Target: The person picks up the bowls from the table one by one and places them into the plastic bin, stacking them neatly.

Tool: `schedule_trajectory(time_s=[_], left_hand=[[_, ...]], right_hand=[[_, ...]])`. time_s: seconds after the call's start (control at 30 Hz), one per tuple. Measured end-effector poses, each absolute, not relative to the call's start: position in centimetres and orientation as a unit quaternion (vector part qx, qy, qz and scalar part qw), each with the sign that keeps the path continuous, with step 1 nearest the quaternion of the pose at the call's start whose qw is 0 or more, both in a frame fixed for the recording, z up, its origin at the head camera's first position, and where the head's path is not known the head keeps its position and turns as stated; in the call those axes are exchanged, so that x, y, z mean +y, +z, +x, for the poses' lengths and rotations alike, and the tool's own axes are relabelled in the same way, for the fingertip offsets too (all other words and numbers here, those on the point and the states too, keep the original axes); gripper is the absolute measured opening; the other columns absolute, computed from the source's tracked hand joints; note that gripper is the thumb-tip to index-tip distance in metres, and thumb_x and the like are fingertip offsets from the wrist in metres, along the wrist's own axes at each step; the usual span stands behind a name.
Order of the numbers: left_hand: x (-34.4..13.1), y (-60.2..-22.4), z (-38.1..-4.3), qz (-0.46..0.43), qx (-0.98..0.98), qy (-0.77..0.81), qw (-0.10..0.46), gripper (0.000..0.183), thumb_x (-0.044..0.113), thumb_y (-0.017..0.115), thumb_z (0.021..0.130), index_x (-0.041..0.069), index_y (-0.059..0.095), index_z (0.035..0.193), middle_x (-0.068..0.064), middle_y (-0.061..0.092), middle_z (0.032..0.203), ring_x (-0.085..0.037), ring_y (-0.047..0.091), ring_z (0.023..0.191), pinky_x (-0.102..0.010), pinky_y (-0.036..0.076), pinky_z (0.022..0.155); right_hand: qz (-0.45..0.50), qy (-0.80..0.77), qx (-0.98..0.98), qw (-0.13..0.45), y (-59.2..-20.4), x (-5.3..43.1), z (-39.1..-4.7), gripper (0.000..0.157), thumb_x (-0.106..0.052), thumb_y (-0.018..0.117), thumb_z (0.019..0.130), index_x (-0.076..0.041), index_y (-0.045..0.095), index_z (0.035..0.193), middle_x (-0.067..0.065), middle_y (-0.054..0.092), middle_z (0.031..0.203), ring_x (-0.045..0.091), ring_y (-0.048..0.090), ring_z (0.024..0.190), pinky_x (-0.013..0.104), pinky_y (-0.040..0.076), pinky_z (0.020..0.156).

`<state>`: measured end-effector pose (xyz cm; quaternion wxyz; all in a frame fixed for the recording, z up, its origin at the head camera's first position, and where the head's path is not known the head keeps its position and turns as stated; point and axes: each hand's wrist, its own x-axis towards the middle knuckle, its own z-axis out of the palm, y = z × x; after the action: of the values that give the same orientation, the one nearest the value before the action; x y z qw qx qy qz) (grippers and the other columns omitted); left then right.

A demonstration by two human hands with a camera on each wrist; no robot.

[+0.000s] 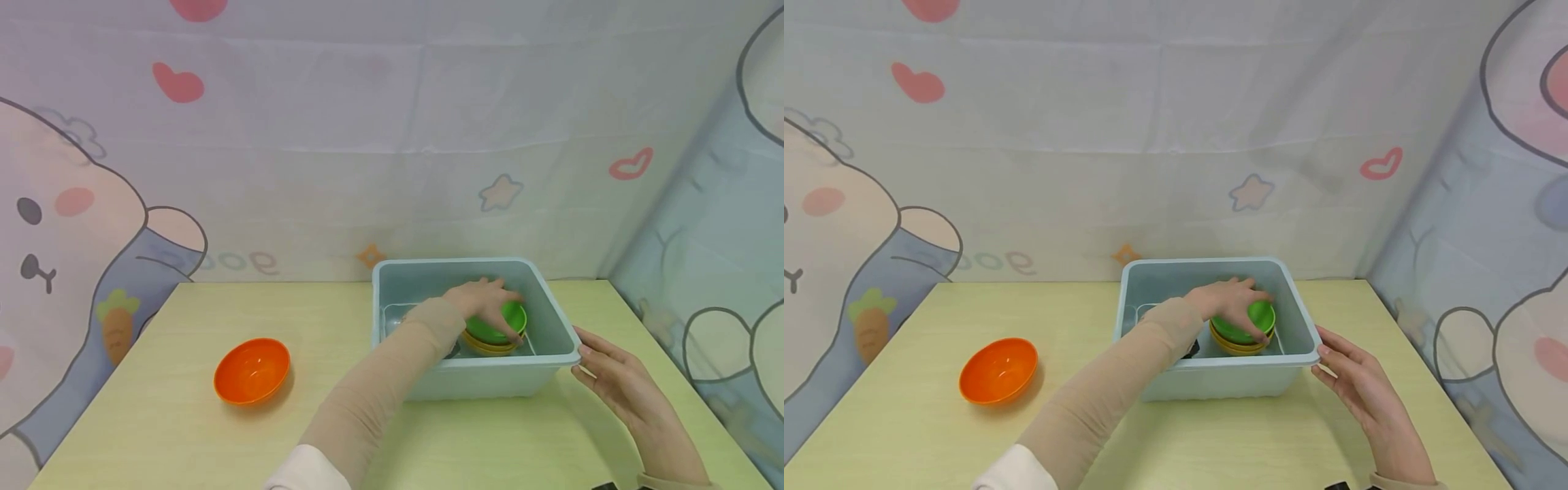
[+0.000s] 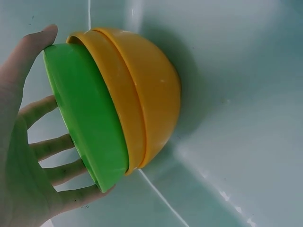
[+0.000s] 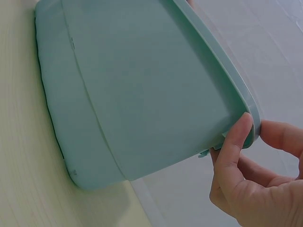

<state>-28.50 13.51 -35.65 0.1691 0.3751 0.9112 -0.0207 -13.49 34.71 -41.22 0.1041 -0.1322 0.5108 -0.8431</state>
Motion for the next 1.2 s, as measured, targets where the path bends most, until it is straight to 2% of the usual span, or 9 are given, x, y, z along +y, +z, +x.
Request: schedule_trajectory(time_s=[0.33,0.93,1.2], left_hand=[[13.48,-35.75,-28.33,0.375,0.911,-0.021,0.17,0.085,0.072,0.063,0.074,0.045,0.029,0.147,0.006,0.016,0.161,-0.026,0.021,0.148,-0.046,0.035,0.112],[13.56,-35.75,-28.26,0.395,0.901,-0.025,0.178,0.088,0.068,0.069,0.072,0.043,0.031,0.147,0.002,0.018,0.16,-0.029,0.021,0.147,-0.049,0.037,0.111],[13.61,-35.62,-28.17,0.396,0.899,-0.024,0.185,0.087,0.066,0.07,0.074,0.042,0.03,0.147,0.0,0.014,0.161,-0.029,0.018,0.149,-0.05,0.034,0.112]], right_hand=[[-0.139,-0.845,0.506,0.104,-41.25,34.71,-13.49,0.046,0.005,0.031,0.101,-0.015,0.063,0.126,-0.004,0.066,0.12,0.008,0.065,0.099,0.022,0.054,0.085],[-0.151,-0.843,0.505,0.103,-41.27,34.66,-13.54,0.047,0.005,0.029,0.101,-0.014,0.062,0.128,-0.004,0.065,0.121,0.007,0.065,0.101,0.022,0.054,0.085],[-0.151,-0.847,0.499,0.102,-41.13,34.58,-13.45,0.046,0.006,0.029,0.101,-0.014,0.063,0.127,-0.004,0.065,0.121,0.007,0.065,0.1,0.022,0.054,0.084]])
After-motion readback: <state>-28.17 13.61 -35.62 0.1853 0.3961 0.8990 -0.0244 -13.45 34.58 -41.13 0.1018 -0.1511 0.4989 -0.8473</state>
